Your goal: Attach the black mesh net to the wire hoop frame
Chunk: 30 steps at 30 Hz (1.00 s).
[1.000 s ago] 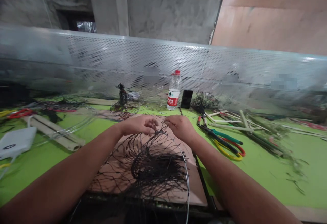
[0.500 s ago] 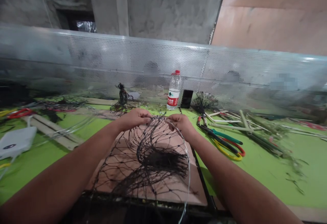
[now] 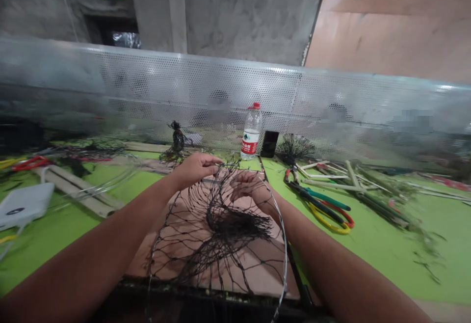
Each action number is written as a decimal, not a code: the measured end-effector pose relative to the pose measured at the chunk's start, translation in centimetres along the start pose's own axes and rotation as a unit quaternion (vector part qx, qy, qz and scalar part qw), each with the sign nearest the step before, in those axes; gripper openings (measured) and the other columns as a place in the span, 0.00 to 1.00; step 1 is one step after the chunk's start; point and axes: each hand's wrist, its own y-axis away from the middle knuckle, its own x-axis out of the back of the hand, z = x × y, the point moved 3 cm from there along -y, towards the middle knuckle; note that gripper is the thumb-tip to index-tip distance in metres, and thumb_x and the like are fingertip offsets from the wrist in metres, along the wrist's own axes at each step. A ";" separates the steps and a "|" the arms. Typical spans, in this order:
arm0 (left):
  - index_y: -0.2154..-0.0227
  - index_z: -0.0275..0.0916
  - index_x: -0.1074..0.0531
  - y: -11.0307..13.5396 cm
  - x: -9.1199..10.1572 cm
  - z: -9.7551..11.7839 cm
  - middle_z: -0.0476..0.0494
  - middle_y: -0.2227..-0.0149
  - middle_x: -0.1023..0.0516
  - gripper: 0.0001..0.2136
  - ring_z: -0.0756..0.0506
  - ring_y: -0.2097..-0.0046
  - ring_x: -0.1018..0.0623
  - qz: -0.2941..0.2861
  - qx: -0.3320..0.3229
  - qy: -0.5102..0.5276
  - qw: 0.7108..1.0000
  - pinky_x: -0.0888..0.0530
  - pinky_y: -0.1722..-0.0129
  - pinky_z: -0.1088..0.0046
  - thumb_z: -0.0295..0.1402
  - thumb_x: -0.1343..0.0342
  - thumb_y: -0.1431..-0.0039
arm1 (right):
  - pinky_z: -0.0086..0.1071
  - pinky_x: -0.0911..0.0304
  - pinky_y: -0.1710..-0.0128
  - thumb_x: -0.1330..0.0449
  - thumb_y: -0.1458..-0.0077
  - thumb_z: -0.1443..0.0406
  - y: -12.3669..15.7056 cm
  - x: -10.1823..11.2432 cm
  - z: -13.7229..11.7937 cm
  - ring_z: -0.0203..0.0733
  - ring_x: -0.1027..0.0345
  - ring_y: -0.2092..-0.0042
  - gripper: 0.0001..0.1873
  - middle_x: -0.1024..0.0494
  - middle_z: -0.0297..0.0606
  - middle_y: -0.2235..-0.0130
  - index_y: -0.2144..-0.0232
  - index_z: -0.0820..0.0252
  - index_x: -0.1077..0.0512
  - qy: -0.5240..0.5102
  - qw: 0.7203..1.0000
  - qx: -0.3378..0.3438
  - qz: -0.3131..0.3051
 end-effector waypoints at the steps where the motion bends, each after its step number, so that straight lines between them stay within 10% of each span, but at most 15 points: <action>1: 0.57 0.35 0.28 0.0 -0.1 -0.1 0.40 0.66 0.23 0.17 0.47 0.65 0.26 -0.004 0.003 0.000 1.000 0.31 0.65 0.71 0.35 0.45 0.50 | 0.34 0.35 0.72 0.34 0.63 0.66 0.0 -0.1 0.0 0.38 0.31 0.76 0.09 0.26 0.35 0.78 0.76 0.63 0.28 0.006 1.000 -0.006 -0.013; 10: 0.56 0.36 0.30 0.3 -0.7 0.5 0.45 0.72 0.25 0.16 0.49 0.70 0.28 -0.008 -0.012 -0.001 1.000 0.34 0.70 0.74 0.35 0.46 0.48 | 0.30 0.39 0.76 0.36 0.57 0.60 0.0 -0.2 0.1 0.34 0.35 0.78 0.14 0.29 0.31 0.80 0.67 0.59 0.31 0.077 0.993 0.070 0.061; 19: 0.59 0.33 0.29 0.0 -0.4 -0.3 0.44 0.70 0.25 0.13 0.51 0.70 0.30 -0.019 -0.014 0.061 0.998 0.33 0.70 0.76 0.32 0.46 0.48 | 0.41 0.36 0.59 0.42 0.49 0.57 0.0 0.7 -0.4 0.41 0.30 0.64 0.14 0.25 0.38 0.64 0.60 0.54 0.29 0.133 0.974 0.183 0.032; 30: 0.57 0.34 0.29 0.1 -0.7 -0.6 0.44 0.69 0.24 0.16 0.50 0.68 0.28 -0.031 -0.018 0.014 0.999 0.33 0.67 0.75 0.35 0.47 0.47 | 0.36 0.33 0.59 0.44 0.46 0.61 0.1 1.7 -0.2 0.40 0.30 0.60 0.09 0.23 0.39 0.63 0.65 0.55 0.25 0.356 0.880 0.311 -0.054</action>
